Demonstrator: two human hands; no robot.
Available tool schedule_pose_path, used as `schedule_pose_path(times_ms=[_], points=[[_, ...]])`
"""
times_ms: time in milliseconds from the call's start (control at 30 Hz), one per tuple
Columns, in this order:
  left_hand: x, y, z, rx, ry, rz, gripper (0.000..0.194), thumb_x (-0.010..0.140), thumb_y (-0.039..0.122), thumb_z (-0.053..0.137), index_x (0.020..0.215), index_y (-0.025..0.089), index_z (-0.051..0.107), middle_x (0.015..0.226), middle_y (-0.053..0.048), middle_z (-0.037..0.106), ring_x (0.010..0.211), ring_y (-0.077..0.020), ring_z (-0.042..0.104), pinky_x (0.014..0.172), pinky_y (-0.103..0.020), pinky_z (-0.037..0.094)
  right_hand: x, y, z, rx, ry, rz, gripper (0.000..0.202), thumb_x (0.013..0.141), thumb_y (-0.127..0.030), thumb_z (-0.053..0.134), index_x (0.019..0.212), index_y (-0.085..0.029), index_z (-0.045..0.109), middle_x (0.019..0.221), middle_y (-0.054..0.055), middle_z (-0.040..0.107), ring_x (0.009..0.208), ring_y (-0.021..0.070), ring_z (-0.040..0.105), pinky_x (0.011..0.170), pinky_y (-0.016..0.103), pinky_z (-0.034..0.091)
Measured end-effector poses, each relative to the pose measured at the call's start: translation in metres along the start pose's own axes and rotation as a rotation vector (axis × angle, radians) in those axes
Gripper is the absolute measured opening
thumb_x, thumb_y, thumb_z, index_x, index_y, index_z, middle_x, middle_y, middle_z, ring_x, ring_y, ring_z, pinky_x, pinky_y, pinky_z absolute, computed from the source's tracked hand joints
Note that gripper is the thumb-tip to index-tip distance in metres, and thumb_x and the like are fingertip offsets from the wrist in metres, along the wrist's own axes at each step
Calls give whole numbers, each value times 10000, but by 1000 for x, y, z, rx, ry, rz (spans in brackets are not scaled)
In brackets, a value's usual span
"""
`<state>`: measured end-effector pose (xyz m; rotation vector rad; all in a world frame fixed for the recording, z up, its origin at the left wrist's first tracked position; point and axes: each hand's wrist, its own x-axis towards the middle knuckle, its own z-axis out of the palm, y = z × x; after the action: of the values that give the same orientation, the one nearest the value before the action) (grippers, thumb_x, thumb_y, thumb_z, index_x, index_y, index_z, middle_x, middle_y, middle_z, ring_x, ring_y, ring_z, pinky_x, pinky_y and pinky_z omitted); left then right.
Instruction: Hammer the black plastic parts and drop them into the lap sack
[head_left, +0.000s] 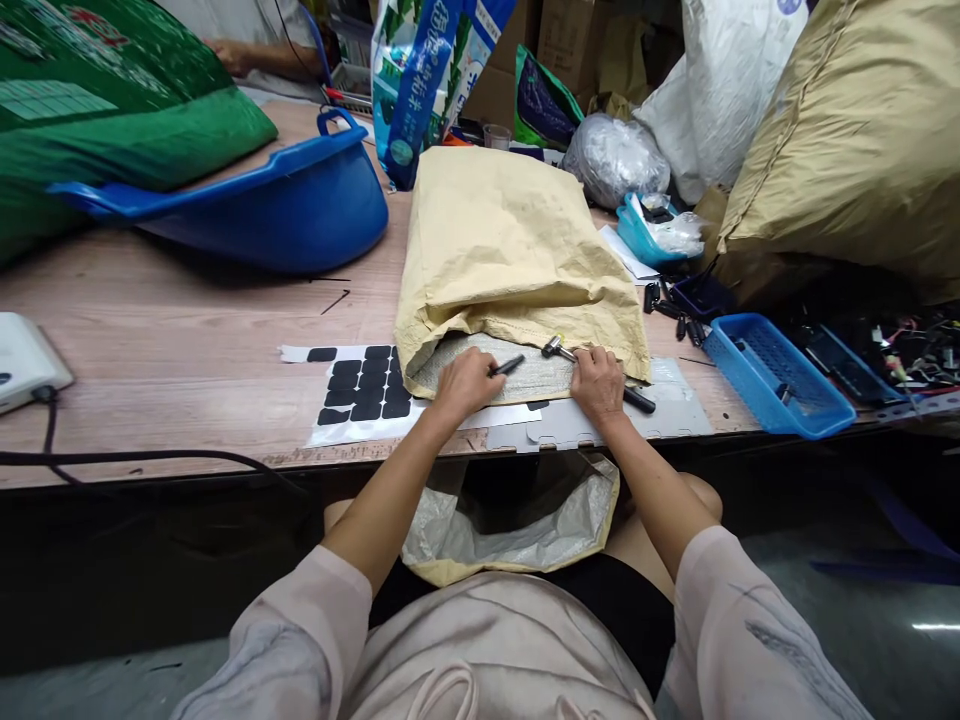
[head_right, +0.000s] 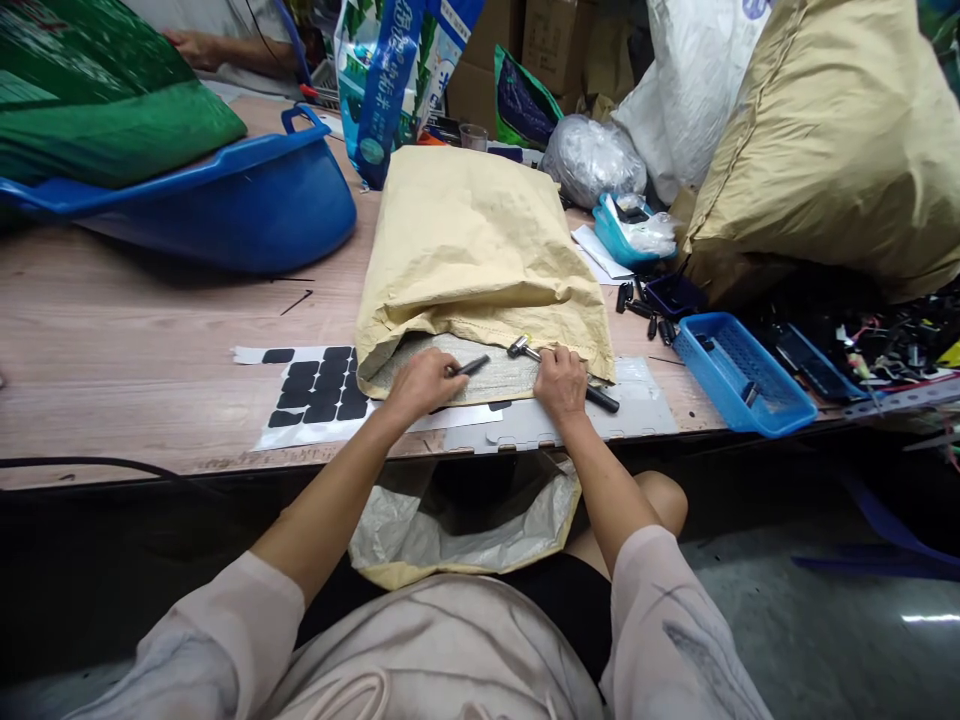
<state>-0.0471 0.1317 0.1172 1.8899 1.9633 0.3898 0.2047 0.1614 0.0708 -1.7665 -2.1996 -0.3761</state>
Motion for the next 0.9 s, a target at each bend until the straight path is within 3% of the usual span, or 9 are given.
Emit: schedule_pose_path(times_ms=[100, 267, 467, 567, 700, 900], points=[[-4, 9, 24, -100, 26, 227, 188, 889, 317, 714, 1028, 223, 799, 1079, -89, 714, 1097, -281, 634, 942, -361, 512, -1, 3, 1, 23, 10, 15, 270, 999, -239, 515, 1170, -192, 717, 1070, 132, 642, 1009, 290, 494, 848, 379, 352], [3, 13, 46, -199, 77, 289, 179, 899, 310, 743, 1051, 226, 787, 1044, -71, 706, 1081, -270, 607, 1024, -404, 476, -2, 8, 5, 54, 26, 24, 234, 1007, -265, 533, 1119, -205, 729, 1030, 111, 653, 982, 273, 504, 860, 368, 350], [6, 9, 45, -272, 56, 282, 166, 880, 274, 762, 1034, 225, 796, 1001, -46, 729, 1046, -246, 628, 1002, -382, 476, 0, 11, 0, 111, -7, 52, 249, 1014, -251, 529, 1132, -206, 744, 1019, 105, 678, 971, 261, 543, 877, 359, 387], [6, 10, 43, -297, 55, 253, 157, 863, 266, 770, 1011, 225, 797, 990, -38, 735, 1029, -240, 633, 975, -370, 482, -4, 9, -12, 216, 58, 72, 303, 1041, -258, 478, 1190, -208, 737, 1045, 106, 699, 997, 256, 592, 900, 353, 438], [6, 11, 42, -325, 40, 208, 156, 841, 265, 778, 991, 231, 805, 986, -34, 744, 1026, -244, 637, 942, -363, 492, -22, -2, -30, 413, 136, 34, 368, 1082, -290, 418, 1287, -209, 712, 1168, 119, 732, 1092, 243, 656, 938, 345, 510], [8, 12, 42, -335, 45, 194, 154, 821, 261, 783, 971, 246, 814, 974, -28, 750, 1018, -243, 638, 946, -371, 498, -49, -19, -47, 450, 60, 54, 391, 1084, -292, 431, 1339, -251, 725, 1103, 82, 751, 994, 211, 695, 899, 306, 543]])
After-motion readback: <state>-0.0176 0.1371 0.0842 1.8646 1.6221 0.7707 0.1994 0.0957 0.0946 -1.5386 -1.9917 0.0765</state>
